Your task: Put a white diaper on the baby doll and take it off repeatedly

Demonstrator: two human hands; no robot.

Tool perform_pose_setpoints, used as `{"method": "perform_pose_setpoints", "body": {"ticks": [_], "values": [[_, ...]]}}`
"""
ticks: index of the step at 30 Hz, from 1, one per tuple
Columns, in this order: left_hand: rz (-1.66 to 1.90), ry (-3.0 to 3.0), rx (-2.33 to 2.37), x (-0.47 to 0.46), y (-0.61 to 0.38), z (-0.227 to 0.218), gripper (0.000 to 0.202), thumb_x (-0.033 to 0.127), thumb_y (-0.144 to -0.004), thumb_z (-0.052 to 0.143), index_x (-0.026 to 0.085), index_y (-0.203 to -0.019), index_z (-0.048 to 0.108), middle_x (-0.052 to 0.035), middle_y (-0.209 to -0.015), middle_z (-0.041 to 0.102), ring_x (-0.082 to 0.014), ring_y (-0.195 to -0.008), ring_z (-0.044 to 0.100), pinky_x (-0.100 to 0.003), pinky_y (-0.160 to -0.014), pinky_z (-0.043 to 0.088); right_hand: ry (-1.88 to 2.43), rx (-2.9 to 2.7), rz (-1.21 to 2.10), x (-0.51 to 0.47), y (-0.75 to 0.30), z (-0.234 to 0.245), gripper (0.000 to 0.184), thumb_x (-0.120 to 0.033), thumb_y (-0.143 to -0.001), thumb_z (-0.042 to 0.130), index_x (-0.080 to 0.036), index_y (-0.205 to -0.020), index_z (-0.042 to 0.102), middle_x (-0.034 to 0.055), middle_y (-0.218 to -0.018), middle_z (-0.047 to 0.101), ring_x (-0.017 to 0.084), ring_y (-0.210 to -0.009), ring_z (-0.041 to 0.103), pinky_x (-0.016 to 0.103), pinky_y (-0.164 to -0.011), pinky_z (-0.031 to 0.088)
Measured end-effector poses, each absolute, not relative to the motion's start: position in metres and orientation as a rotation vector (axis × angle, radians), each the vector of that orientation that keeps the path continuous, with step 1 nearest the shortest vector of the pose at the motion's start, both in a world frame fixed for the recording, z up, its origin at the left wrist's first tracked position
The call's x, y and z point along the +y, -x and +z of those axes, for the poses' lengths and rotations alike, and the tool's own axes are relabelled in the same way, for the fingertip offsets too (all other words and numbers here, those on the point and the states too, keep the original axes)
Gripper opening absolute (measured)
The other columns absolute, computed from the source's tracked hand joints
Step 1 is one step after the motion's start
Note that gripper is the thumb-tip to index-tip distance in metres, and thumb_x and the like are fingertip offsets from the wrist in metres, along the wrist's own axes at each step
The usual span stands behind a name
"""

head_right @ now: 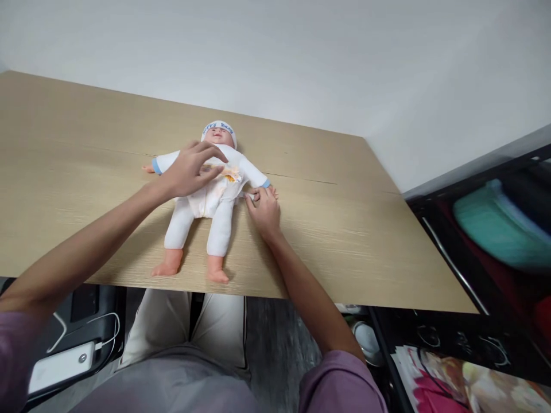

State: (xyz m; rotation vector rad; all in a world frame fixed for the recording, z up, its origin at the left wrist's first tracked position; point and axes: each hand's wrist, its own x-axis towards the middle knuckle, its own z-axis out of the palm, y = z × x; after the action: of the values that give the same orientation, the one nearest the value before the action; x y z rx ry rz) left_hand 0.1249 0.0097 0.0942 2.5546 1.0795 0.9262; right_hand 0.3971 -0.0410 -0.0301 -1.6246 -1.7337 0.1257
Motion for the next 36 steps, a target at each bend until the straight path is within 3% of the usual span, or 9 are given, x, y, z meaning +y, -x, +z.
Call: {"method": "perform_pose_setpoints", "body": {"ticks": [8, 15, 19, 25, 30, 36], "values": [[0.715, -2.685, 1.149, 0.02, -0.16, 0.075, 0.038, 0.055, -0.102, 0.073, 0.026, -0.124, 0.086, -0.0152, -0.147, 0.071, -0.0474, -0.144, 0.052, -0.069, -0.123, 0.04, 1.826, -1.616, 0.328, -0.036, -0.402, -0.034, 0.032, -0.057, -0.095, 0.076, -0.029, -0.096, 0.06, 0.0015, -0.082, 0.07, 0.026, -0.078, 0.065, 0.038, -0.077, 0.051], [0.752, -2.625, 1.189, 0.02, -0.157, 0.073, 0.034, 0.046, -0.098, 0.078, 0.03, -0.127, 0.085, -0.0117, -0.152, 0.071, -0.0479, -0.146, 0.049, -0.069, -0.123, 0.041, 1.618, -1.572, 0.564, -0.037, -0.418, -0.025, 0.046, -0.064, -0.1, 0.061, -0.029, -0.072, 0.051, -0.0024, -0.067, 0.056, 0.02, -0.067, 0.053, 0.034, -0.07, 0.042], [0.779, -2.6, 1.201, 0.02, -0.156, 0.07, 0.037, 0.047, -0.096, 0.082, 0.031, -0.128, 0.084, -0.0114, -0.154, 0.07, -0.0493, -0.146, 0.049, -0.071, -0.122, 0.04, 1.414, -1.51, 0.725, -0.039, -0.422, -0.012, 0.047, -0.067, -0.096, 0.067, -0.027, -0.074, 0.056, -0.0027, -0.072, 0.055, 0.019, -0.071, 0.054, 0.033, -0.07, 0.044], [0.755, -2.615, 1.189, 0.02, -0.156, 0.069, 0.051, 0.059, -0.089, 0.089, 0.029, -0.13, 0.083, -0.0137, -0.157, 0.068, -0.0525, -0.147, 0.048, -0.072, -0.121, 0.04, 1.272, -1.501, 0.771, -0.03, -0.395, 0.016, 0.039, -0.057, -0.099, 0.067, -0.026, -0.076, 0.058, -0.0035, -0.072, 0.051, 0.017, -0.07, 0.05, 0.033, -0.072, 0.043], [0.744, -2.616, 1.201, 0.019, -0.157, 0.07, 0.052, 0.054, -0.089, 0.088, 0.027, -0.133, 0.083, -0.0143, -0.158, 0.067, -0.0532, -0.147, 0.048, -0.072, -0.12, 0.04, 1.225, -1.564, 0.82, -0.001, -0.368, 0.023, 0.043, -0.06, -0.101, 0.064, -0.027, -0.076, 0.053, -0.0027, -0.073, 0.054, 0.018, -0.075, 0.053, 0.034, -0.076, 0.048], [0.742, -2.622, 1.196, 0.019, -0.157, 0.068, 0.051, 0.046, -0.084, 0.088, 0.027, -0.132, 0.083, -0.0136, -0.158, 0.067, -0.0524, -0.147, 0.048, -0.072, -0.119, 0.04, 1.195, -1.668, 0.772, -0.004, -0.353, 0.015, 0.036, -0.063, -0.107, 0.063, -0.028, -0.098, 0.059, 0.0004, -0.088, 0.063, 0.021, -0.082, 0.063, 0.036, -0.078, 0.057]]}}
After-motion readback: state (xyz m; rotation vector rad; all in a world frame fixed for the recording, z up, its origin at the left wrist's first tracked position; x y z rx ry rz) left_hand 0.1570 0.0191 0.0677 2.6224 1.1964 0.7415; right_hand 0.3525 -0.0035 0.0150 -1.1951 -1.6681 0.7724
